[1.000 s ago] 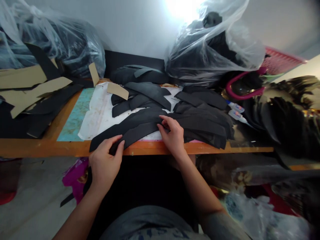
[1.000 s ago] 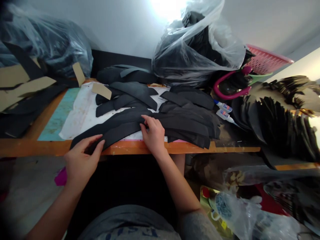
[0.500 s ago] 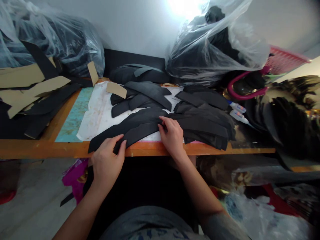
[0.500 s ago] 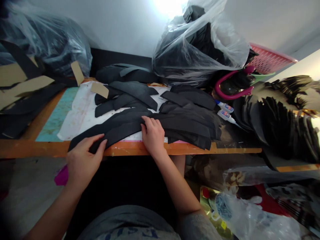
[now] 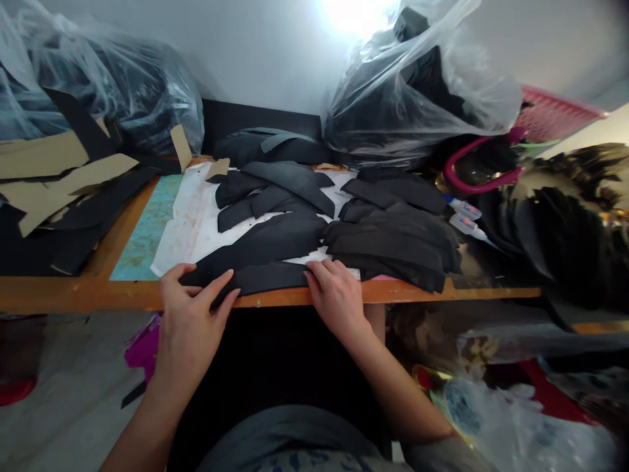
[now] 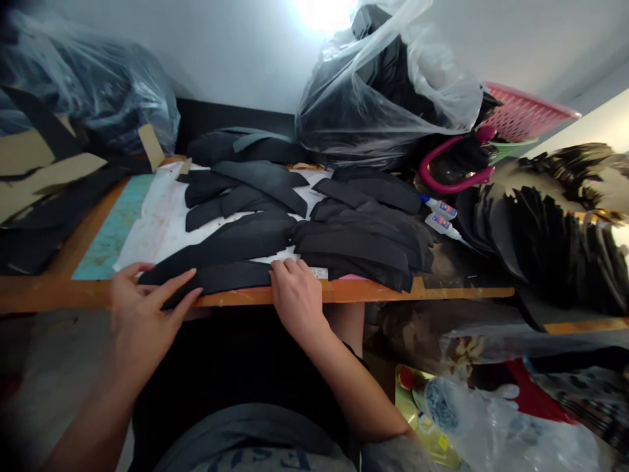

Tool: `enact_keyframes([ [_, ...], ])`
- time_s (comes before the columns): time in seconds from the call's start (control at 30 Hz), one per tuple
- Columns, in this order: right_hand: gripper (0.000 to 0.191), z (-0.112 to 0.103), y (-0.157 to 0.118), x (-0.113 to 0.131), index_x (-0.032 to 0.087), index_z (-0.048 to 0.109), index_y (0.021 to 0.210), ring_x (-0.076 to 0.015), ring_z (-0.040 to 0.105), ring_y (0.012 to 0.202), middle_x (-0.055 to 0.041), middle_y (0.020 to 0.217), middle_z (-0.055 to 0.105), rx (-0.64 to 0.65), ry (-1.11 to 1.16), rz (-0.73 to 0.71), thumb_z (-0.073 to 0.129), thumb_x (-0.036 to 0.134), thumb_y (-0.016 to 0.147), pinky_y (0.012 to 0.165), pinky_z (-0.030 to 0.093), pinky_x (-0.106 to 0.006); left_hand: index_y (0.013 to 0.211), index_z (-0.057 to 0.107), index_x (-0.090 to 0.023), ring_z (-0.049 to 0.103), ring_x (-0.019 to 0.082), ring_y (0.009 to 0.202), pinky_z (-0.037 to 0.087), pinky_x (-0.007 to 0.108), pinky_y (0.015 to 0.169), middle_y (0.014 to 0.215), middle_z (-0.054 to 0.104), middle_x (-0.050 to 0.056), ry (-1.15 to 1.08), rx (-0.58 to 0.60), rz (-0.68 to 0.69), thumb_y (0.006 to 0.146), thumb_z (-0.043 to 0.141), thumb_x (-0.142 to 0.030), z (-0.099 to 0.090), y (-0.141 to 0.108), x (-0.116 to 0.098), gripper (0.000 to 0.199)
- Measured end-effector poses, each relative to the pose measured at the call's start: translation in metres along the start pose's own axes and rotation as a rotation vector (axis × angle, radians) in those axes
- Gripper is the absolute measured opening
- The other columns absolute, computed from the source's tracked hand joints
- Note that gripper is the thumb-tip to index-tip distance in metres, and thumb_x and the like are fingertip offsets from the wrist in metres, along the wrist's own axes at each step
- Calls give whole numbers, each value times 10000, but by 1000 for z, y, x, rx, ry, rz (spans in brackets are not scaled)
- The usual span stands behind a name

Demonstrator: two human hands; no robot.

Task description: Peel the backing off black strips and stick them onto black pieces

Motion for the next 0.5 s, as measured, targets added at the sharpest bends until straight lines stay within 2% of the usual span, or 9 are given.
enact_keyframes([
  [0.07, 166, 0, -3, -2, 185, 725, 1059, -251, 638, 904, -112, 1061, 715, -29, -29, 40, 594, 271, 1003, 761, 509, -348, 1238, 727, -244, 623, 252, 962, 548, 496, 917, 1497, 385, 188, 75, -63, 20, 887, 691, -458, -3, -1, 3, 413],
  [0.17, 271, -3, -4, -2, 166, 714, 1184, -279, 640, 1024, -159, 1264, 670, -114, -28, 62, 630, 329, 985, 853, 544, -384, 1456, 559, -254, 530, 385, 1299, 453, 592, 1078, 1560, 387, 197, 150, -127, 135, 878, 716, -395, -3, -10, -8, 615],
  [0.23, 340, 0, -5, 7, 156, 671, 1306, -281, 610, 1185, -157, 1363, 644, -104, 15, -84, 556, 305, 1024, 1008, 515, -409, 1565, 396, -268, 457, 369, 1419, 377, 590, 1163, 1603, 389, 173, 131, -79, 276, 919, 667, -318, 3, -20, -23, 703],
  [0.33, 454, 12, -14, 23, 176, 534, 1484, -263, 452, 1440, -107, 1541, 532, 23, 69, -364, 477, 326, 1059, 1210, 352, -480, 1625, 237, -234, 426, 331, 1470, 305, 553, 1221, 1616, 401, 154, 92, 101, 407, 976, 574, -323, 18, -39, -37, 736],
  [0.4, 522, 20, -21, 24, 160, 461, 1537, -277, 398, 1490, -118, 1595, 458, 87, 52, -375, 480, 361, 1056, 1233, 299, -541, 1634, 191, -187, 405, 341, 1485, 313, 535, 1216, 1615, 394, 165, 118, 150, 360, 987, 546, -366, 25, -49, -34, 759],
  [0.5, 537, 26, -27, 9, 90, 436, 1539, -327, 431, 1472, -212, 1586, 435, 65, 35, -220, 469, 307, 1049, 1197, 340, -591, 1636, 161, -147, 407, 370, 1480, 326, 567, 1199, 1616, 372, 200, 178, 108, 218, 977, 548, -370, 21, -60, -13, 797],
])
Point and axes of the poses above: each hand's wrist, its own y-axis towards the middle knuckle, its own z-axis out of the palm, x = y × z, the point moved 2 cm from there along y, towards the middle knuckle
